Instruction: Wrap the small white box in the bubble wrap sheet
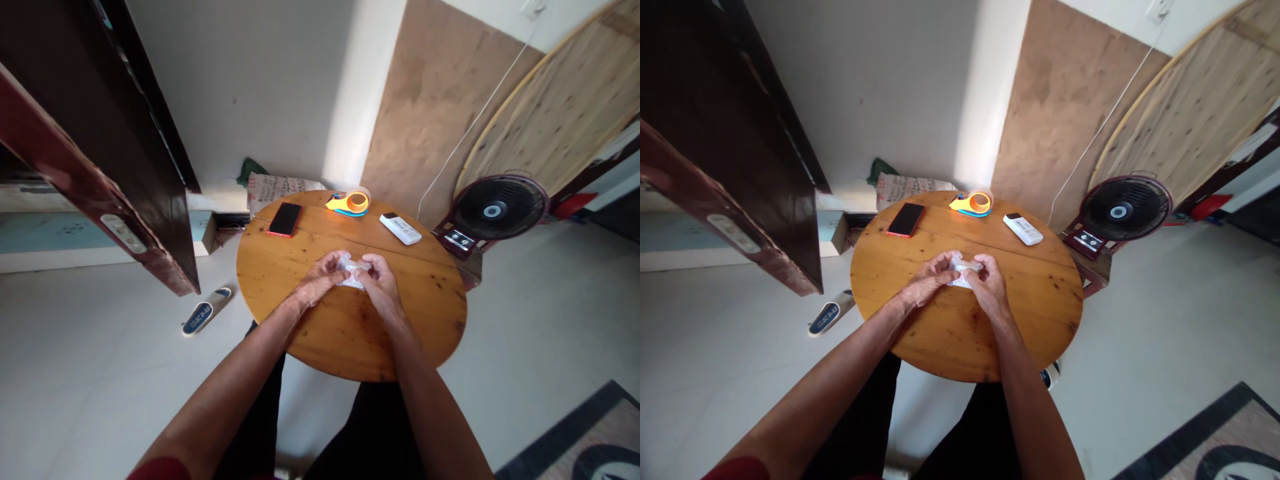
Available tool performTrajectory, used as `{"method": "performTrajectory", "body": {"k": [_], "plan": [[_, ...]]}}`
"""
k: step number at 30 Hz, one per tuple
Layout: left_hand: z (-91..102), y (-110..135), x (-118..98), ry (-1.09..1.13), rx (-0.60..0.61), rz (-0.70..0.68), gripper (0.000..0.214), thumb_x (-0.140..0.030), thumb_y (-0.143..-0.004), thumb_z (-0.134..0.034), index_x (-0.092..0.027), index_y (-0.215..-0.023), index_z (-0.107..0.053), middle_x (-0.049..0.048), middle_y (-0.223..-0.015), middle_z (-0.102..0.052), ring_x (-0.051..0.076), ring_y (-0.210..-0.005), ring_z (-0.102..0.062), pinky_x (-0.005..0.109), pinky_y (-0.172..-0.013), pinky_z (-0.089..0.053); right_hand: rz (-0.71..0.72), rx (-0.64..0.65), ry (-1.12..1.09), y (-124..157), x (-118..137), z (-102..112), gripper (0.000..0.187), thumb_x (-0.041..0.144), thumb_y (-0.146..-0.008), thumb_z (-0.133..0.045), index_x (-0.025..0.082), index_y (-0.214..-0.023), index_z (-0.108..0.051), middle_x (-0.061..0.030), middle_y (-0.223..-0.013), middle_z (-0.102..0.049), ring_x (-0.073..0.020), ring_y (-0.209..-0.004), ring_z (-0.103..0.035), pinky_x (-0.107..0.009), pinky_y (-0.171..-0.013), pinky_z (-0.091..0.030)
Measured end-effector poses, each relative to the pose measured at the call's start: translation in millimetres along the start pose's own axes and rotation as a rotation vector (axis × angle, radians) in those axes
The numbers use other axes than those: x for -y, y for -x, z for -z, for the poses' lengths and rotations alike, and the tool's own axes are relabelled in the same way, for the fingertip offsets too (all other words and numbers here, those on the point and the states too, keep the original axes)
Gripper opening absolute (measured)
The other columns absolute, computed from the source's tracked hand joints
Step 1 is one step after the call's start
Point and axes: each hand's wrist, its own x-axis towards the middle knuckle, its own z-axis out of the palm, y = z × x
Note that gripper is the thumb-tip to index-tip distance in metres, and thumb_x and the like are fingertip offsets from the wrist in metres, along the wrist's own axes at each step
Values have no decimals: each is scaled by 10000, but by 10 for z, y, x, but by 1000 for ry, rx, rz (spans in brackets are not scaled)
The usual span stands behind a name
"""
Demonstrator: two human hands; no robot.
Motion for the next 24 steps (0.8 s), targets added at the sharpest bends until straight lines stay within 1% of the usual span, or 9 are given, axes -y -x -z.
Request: {"method": "performTrajectory", "body": {"k": [2, 4, 8, 10, 13, 17, 19, 21, 24], "plan": [[-7, 4, -16, 18, -5, 4, 538, -188, -551, -823, -159, -1041, -604, 17, -926, -664, 141, -831, -596, 272, -811, -432, 11, 4, 15, 10, 8, 15, 426, 384, -696, -697, 229, -1066, -554, -24, -941, -658, -183, -801, -606, -321, -722, -491], [-15, 11, -45, 62, -13, 21, 550, -179, -551, -815, -167, -1054, -594, 17, -925, -667, 148, -825, -608, 289, -820, -437, 26, 3, -18, 25, 47, 26, 402, 420, -751, -651, 231, -1094, -557, -41, -994, -664, -194, -860, -619, -336, -768, -495], [-19, 27, -111, 166, -7, 78, 562, -153, -563, -792, -169, -1082, -578, 28, -919, -681, 170, -856, -635, 326, -873, -439, 87, -78, -71, 48, 144, 39, 304, 445, -829, -570, 211, -1021, -596, -68, -1043, -673, -208, -953, -626, -357, -858, -479], [-17, 31, -128, 193, 3, 88, 547, -145, -572, -783, -164, -1079, -577, 33, -916, -690, 172, -863, -642, 327, -883, -439, 122, -124, -63, 49, 160, 50, 285, 432, -841, -565, 204, -1005, -610, -67, -1030, -677, -206, -946, -632, -364, -872, -475], [-13, 20, -121, 208, -10, 79, 527, -140, -572, -784, -160, -1057, -578, 26, -892, -692, 154, -820, -642, 309, -847, -451, 207, -193, -18, 41, 129, 72, 260, 388, -836, -586, 201, -1013, -619, -61, -1009, -675, -199, -924, -631, -369, -872, -475], [-4, -17, -73, 173, -76, 8, 546, -154, -548, -814, -160, -1041, -581, 15, -894, -678, 145, -820, -631, 292, -827, -454, 382, -265, 171, 32, 73, 82, 186, 310, -798, -632, 201, -948, -640, -47, -931, -667, -188, -860, -615, -366, -841, -483], [2, -35, -47, 125, -111, -33, 566, -179, -536, -830, -159, -1045, -583, 23, -921, -673, 160, -869, -627, 293, -835, -453, 483, -250, 275, 34, 68, 73, 139, 274, -784, -640, 210, -907, -645, -42, -921, -660, -191, -863, -612, -367, -842, -486], [7, -47, -27, 72, -127, -68, 578, -217, -539, -838, -155, -1054, -583, 33, -946, -669, 173, -909, -620, 295, -839, -454, 569, -206, 355, 36, 77, 58, 122, 247, -775, -641, 225, -895, -645, -42, -940, -656, -200, -900, -613, -373, -861, -486], [7, -56, -6, 12, -136, -114, 584, -256, -542, -843, -151, -1054, -582, 36, -973, -661, 163, -908, -610, 285, -830, -460, 636, -154, 441, 36, 90, 35, 131, 250, -772, -649, 241, -903, -640, -46, -964, -653, -209, -932, -615, -377, -869, -488]]}}
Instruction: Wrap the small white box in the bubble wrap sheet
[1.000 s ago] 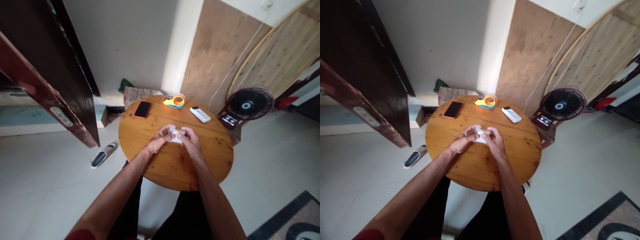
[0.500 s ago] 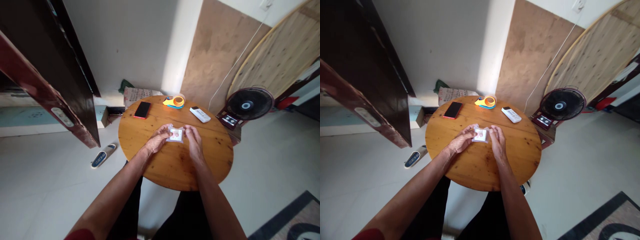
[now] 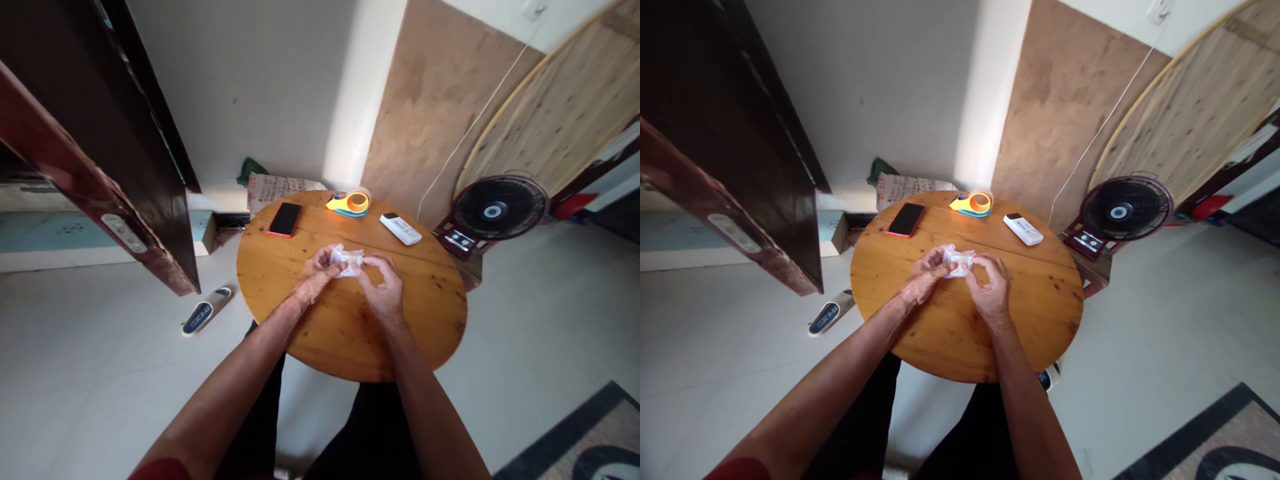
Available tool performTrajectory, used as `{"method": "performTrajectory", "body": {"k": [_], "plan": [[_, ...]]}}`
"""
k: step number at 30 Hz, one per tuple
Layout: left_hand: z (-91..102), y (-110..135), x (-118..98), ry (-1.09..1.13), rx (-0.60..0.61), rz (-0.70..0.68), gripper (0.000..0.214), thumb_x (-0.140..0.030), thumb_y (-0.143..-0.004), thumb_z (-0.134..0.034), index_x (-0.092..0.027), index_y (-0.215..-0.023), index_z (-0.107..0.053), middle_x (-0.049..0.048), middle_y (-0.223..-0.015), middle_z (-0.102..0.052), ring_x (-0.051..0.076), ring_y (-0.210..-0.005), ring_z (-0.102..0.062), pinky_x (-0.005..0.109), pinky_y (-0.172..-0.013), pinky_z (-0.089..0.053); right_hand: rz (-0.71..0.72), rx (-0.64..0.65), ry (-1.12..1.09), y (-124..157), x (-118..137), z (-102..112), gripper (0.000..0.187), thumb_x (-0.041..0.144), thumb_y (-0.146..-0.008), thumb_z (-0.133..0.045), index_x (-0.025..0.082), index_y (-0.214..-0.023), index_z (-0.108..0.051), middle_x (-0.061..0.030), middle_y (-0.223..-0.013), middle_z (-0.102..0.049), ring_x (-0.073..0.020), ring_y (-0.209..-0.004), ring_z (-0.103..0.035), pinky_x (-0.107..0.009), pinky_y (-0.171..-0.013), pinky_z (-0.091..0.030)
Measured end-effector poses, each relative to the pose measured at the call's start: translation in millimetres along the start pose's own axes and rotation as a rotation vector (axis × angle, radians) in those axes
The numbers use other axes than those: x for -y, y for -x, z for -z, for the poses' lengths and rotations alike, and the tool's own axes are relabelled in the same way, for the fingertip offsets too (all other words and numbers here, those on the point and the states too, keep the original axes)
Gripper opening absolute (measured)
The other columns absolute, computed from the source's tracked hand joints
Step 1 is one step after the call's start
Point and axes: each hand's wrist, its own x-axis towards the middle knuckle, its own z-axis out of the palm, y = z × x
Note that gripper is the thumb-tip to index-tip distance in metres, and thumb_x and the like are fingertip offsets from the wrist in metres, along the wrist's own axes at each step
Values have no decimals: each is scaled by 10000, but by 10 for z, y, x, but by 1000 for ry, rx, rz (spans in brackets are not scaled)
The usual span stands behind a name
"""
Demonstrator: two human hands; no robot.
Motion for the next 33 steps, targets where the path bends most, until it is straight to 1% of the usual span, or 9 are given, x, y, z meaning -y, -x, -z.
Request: {"method": "performTrajectory", "body": {"k": [5, 9, 14, 17, 19, 22, 24, 28, 33], "plan": [[-19, 6, 7, -77, -14, -35, 583, -301, -533, -850, -159, -1029, -579, 18, -936, -655, 128, -828, -601, 255, -782, -475, 25, 63, 124, 6, -12, -21, 153, 325, -761, -685, 245, -886, -646, -51, -987, -655, -222, -955, -614, -384, -868, -472], [-36, 15, 9, -110, -12, -58, 602, -320, -519, -853, -159, -1025, -569, 20, -929, -653, 125, -809, -601, 249, -770, -481, 15, 69, 204, 29, -32, -26, 161, 371, -768, -679, 248, -869, -657, -43, -987, -672, -224, -958, -621, -379, -867, -443], [-53, 13, 21, -134, -34, -59, 583, -290, -528, -844, -160, -1021, -562, 16, -932, -648, 127, -814, -599, 259, -789, -477, 41, 76, 275, 60, -28, -15, 105, 298, -815, -612, 258, -886, -678, -34, -1021, -702, -214, -951, -634, -377, -912, -373], [-46, 3, 38, -148, -40, -33, 575, -280, -532, -838, -163, -1021, -559, 18, -924, -657, 140, -829, -605, 279, -808, -476, 27, 104, 281, 70, -25, -5, 141, 249, -836, -557, 260, -886, -688, -29, -1053, -700, -207, -961, -633, -377, -926, -353], [-33, -2, 52, -168, -46, -13, 580, -271, -537, -834, -166, -1036, -557, 21, -930, -659, 147, -834, -608, 291, -813, -478, 8, 88, 264, 69, -24, 0, 152, 245, -837, -545, 260, -877, -691, -29, -1066, -693, -207, -979, -628, -379, -939, -350], [-18, 3, 66, -206, -36, 16, 600, -233, -545, -825, -172, -1076, -551, 31, -967, -659, 154, -861, -611, 300, -835, -477, -19, 16, 216, 57, -22, 9, 145, 249, -826, -549, 258, -876, -684, -36, -1069, -681, -216, -1017, -615, -386, -949, -367], [-20, 15, 67, -219, -1, 26, 599, -191, -547, -814, -174, -1083, -548, 35, -989, -656, 155, -888, -609, 299, -861, -471, -42, -24, 160, 42, -17, 19, 137, 247, -823, -544, 250, -866, -674, -46, -1065, -673, -224, -1034, -605, -395, -955, -382], [-48, 47, 74, -194, 115, 20, 606, -135, -556, -793, -171, -1107, -543, 50, -1061, -642, 161, -953, -601, 296, -900, -456, -124, -65, -27, 11, -9, 41, 127, 255, -845, -520, 220, -849, -642, -68, -1025, -654, -218, -1002, -603, -383, -920, -434], [-72, 53, 139, -126, 175, 28, 687, -92, -514, -806, -187, -1136, -529, 71, -1219, -591, 176, -1069, -580, 302, -978, -420, -266, -157, -189, -15, -5, 63, 140, 294, -872, -504, 197, -839, -599, -71, -1030, -648, -197, -960, -602, -357, -879, -452]]}}
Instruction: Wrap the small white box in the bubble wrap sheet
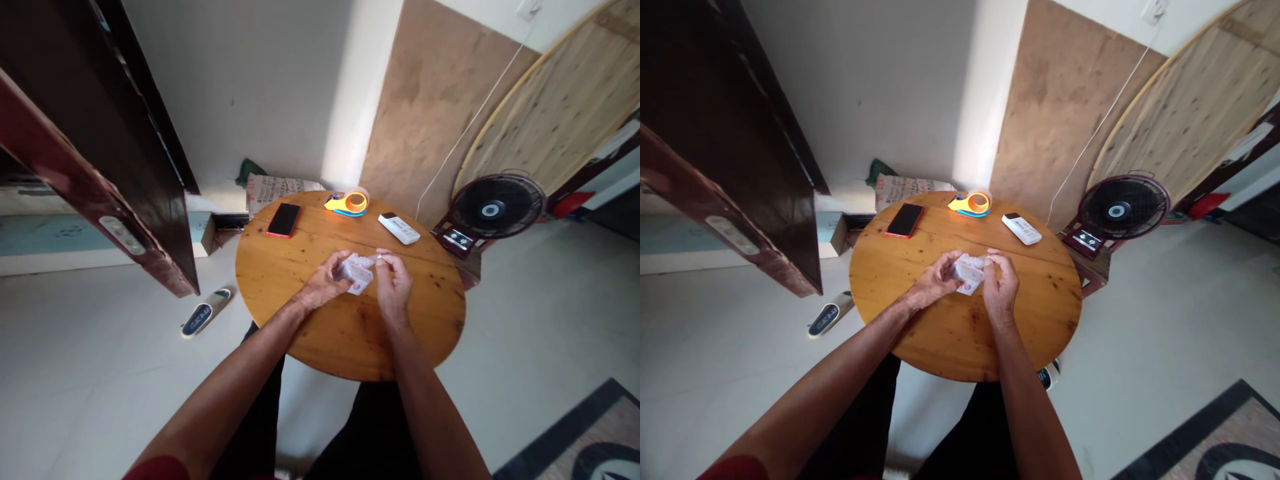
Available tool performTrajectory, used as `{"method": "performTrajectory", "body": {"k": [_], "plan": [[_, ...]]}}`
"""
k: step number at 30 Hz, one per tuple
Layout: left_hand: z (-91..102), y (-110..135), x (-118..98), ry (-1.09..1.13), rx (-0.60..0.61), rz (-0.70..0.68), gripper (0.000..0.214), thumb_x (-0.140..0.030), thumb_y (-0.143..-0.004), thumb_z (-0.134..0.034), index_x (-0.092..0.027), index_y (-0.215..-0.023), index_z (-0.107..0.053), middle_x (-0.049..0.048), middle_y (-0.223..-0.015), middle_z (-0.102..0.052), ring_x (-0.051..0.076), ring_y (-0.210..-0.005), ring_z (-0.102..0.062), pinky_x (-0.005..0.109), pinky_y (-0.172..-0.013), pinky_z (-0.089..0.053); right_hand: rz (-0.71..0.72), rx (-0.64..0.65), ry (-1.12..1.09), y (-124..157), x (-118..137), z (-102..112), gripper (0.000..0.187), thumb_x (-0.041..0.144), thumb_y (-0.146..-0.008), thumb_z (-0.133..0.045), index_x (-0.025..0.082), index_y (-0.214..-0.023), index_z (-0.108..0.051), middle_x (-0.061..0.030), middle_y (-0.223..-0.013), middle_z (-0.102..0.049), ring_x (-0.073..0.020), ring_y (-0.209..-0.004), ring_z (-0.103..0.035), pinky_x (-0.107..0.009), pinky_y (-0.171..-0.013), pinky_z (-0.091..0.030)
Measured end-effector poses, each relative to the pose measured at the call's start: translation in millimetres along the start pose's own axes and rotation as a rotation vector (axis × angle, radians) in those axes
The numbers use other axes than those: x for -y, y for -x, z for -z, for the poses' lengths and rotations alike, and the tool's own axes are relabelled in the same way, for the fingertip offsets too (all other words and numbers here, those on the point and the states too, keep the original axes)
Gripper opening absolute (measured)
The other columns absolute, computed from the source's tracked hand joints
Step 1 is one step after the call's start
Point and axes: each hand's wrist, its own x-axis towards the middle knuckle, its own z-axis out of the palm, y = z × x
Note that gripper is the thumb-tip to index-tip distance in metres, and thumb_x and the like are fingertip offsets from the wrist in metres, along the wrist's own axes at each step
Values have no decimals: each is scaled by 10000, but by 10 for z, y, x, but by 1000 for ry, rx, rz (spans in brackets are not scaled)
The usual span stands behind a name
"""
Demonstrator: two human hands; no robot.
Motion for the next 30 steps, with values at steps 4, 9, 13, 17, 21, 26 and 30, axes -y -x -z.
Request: {"method": "performTrajectory", "body": {"k": [4, 9, 13, 17, 21, 26, 30], "plan": [[13, -7, 52, 29, 77, 11, 724, -87, -521, -801, -209, -1174, -514, 76, -1292, -551, 191, -1134, -558, 326, -1022, -392, -81, -40, -88, -18, 1, 4, 161, 328, -871, -509, 193, -855, -594, -70, -1030, -652, -185, -933, -601, -349, -870, -452], [51, 44, 4, -103, 83, 30, 751, -40, -557, -730, -206, -1249, -489, 90, -1340, -519, 218, -1179, -528, 352, -1035, -383, -171, -36, -167, -26, -35, -4, 209, 378, -862, -523, 184, -876, -601, -75, -1035, -661, -178, -901, -608, -344, -846, -468], [84, 97, -117, -240, 121, 57, 766, -60, -597, -685, -203, -1315, -458, 81, -1338, -520, 238, -1189, -511, 373, -1060, -352, -224, -59, -224, -38, -67, -12, 243, 409, -848, -537, 176, -865, -607, -70, -981, -675, -180, -873, -615, -332, -807, -478], [86, 99, -177, -245, 106, 86, 722, -112, -639, -680, -220, -1316, -453, 55, -1304, -545, 229, -1190, -506, 364, -1058, -343, -270, -82, -297, -59, -87, -4, 241, 406, -831, -563, 171, -829, -619, -62, -937, -686, -172, -830, -616, -314, -756, -466], [68, 80, -108, -274, 118, 69, 643, -183, -643, -733, -199, -1241, -501, 42, -1114, -622, 189, -986, -578, 301, -891, -438, -329, -69, -292, -66, -101, 16, 234, 395, -814, -578, 173, -870, -626, -58, -955, -687, -165, -821, -614, -296, -717, -452], [71, 73, -44, -265, 132, 48, 599, -217, -652, -742, -204, -1208, -519, 17, -1016, -630, 142, -846, -573, 249, -780, -444, -384, 106, -330, -57, -134, 14, 360, 295, -675, -662, 204, -1018, -599, -35, -987, -685, -204, -921, -625, -333, -793, -474], [84, 65, -21, -323, 97, 37, 632, -155, -654, -702, -217, -1250, -501, 29, -1071, -630, 153, -878, -583, 257, -798, -459, -496, 206, -211, -61, -233, 40, 363, 308, -646, -669, 191, -988, -631, -34, -895, -703, -209, -800, -632, -326, -713, -489]]}}
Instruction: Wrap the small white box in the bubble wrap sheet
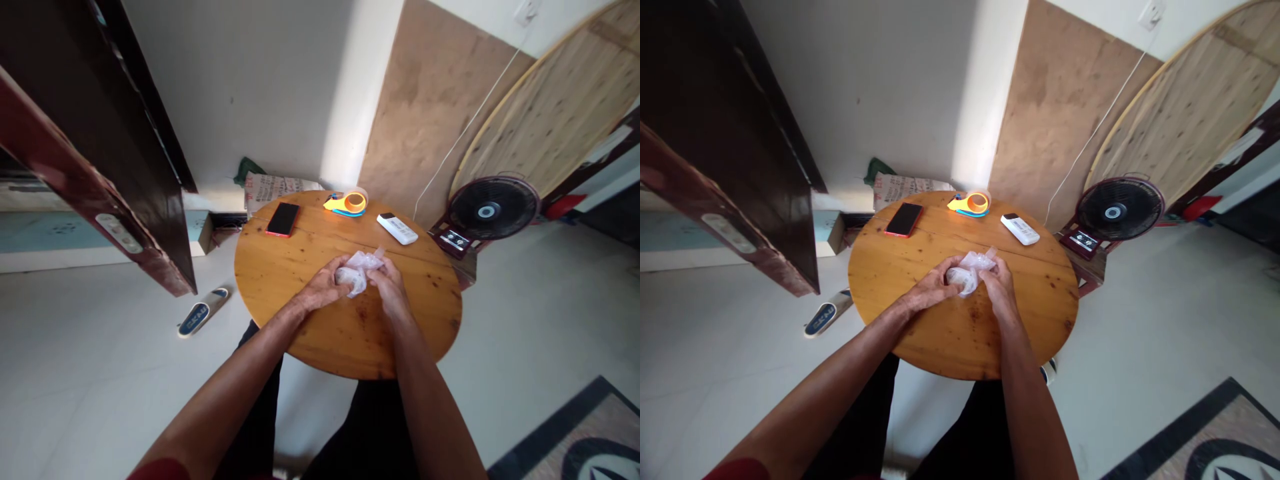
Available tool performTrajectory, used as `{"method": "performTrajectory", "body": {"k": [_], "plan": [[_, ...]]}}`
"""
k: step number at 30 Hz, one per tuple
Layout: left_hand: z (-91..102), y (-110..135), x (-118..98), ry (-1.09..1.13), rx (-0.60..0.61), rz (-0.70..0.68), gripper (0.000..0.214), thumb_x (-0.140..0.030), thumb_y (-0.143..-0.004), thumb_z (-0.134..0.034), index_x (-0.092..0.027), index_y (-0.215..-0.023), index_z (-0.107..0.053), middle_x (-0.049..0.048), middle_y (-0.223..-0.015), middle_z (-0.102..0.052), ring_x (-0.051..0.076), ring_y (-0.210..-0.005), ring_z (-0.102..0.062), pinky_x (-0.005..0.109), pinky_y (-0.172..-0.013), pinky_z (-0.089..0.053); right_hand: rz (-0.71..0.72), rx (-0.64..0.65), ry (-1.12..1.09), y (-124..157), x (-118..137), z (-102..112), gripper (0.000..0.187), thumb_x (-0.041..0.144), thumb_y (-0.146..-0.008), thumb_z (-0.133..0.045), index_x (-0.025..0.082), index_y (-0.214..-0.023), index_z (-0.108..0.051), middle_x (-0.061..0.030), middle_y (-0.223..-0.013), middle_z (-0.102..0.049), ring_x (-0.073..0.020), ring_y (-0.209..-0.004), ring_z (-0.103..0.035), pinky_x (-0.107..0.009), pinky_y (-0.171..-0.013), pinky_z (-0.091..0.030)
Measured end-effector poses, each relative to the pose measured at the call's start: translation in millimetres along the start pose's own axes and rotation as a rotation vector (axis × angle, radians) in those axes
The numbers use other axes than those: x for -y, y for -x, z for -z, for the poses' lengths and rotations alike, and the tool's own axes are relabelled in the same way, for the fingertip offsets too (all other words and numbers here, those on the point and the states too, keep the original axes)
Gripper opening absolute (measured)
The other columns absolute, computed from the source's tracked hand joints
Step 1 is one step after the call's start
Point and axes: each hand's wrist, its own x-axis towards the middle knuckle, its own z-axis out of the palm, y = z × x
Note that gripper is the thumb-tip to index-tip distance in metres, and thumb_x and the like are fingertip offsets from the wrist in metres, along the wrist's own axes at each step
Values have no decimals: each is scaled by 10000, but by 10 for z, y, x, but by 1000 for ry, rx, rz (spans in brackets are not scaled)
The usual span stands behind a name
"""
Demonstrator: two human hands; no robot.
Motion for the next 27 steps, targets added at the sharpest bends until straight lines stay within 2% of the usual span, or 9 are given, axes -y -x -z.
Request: {"method": "performTrajectory", "body": {"k": [3, 6, 11, 15, 18, 23, 27], "plan": [[2, 3, -1, -43, -16, -26, 687, -139, -654, -691, -216, -1301, -472, 59, -1172, -609, 184, -959, -588, 291, -867, -461, -17, 59, 195, -30, -67, 45, 260, 376, -699, -648, 175, -859, -687, -13, -764, -695, -187, -693, -603, -303, -653, -469], [2, 21, -35, -71, -29, -9, 793, -134, -640, -701, -194, -1372, -402, 97, -1262, -566, 223, -1059, -570, 336, -943, -439, 44, 21, 288, -30, -77, 41, 275, 423, -740, -618, 165, -790, -700, 7, -700, -670, -164, -639, -563, -283, -614, -445], [-5, 39, -3, -115, -68, -42, 948, -128, -557, -764, -178, -1416, -364, 131, -1344, -499, 289, -1232, -472, 388, -1048, -369, 63, -117, 48, -11, 10, -34, 302, 442, -744, -624, 156, -827, -669, 31, -624, -596, -110, -529, -452, -238, -494, -359], [-6, 33, 93, -249, -58, -126, 987, -137, -548, -771, -156, -1436, -340, 155, -1377, -463, 320, -1291, -409, 414, -1091, -327, -64, -145, -223, -53, -9, -33, 338, 471, -671, -678, 160, -789, -612, 28, -618, -571, -99, -499, -434, -227, -443, -313], [7, 40, 96, -393, -40, -185, 949, -179, -599, -750, -159, -1446, -321, 151, -1363, -479, 322, -1288, -410, 432, -1099, -319, -143, -118, -215, -71, -49, -10, 371, 500, -651, -674, 160, -774, -596, 6, -651, -595, -115, -529, -485, -231, -452, -343], [29, 54, 30, -604, 7, -238, 743, -206, -665, -683, -193, -1366, -439, 110, -1313, -523, 286, -1218, -478, 423, -1065, -370, -66, -124, 129, -54, -72, 8, 322, 415, -645, -663, 159, -832, -609, -1, -710, -635, -119, -554, -506, -224, -460, -354], [18, 37, 50, -624, -53, -249, 529, -184, -687, -640, -188, -1212, -573, 88, -1195, -576, 237, -1108, -549, 368, -990, -444, 0, -147, 70, -65, -88, -1, 238, 358, -652, -633, 169, -788, -582, 16, -674, -626, -116, -550, -505, -223, -473, -362]]}}
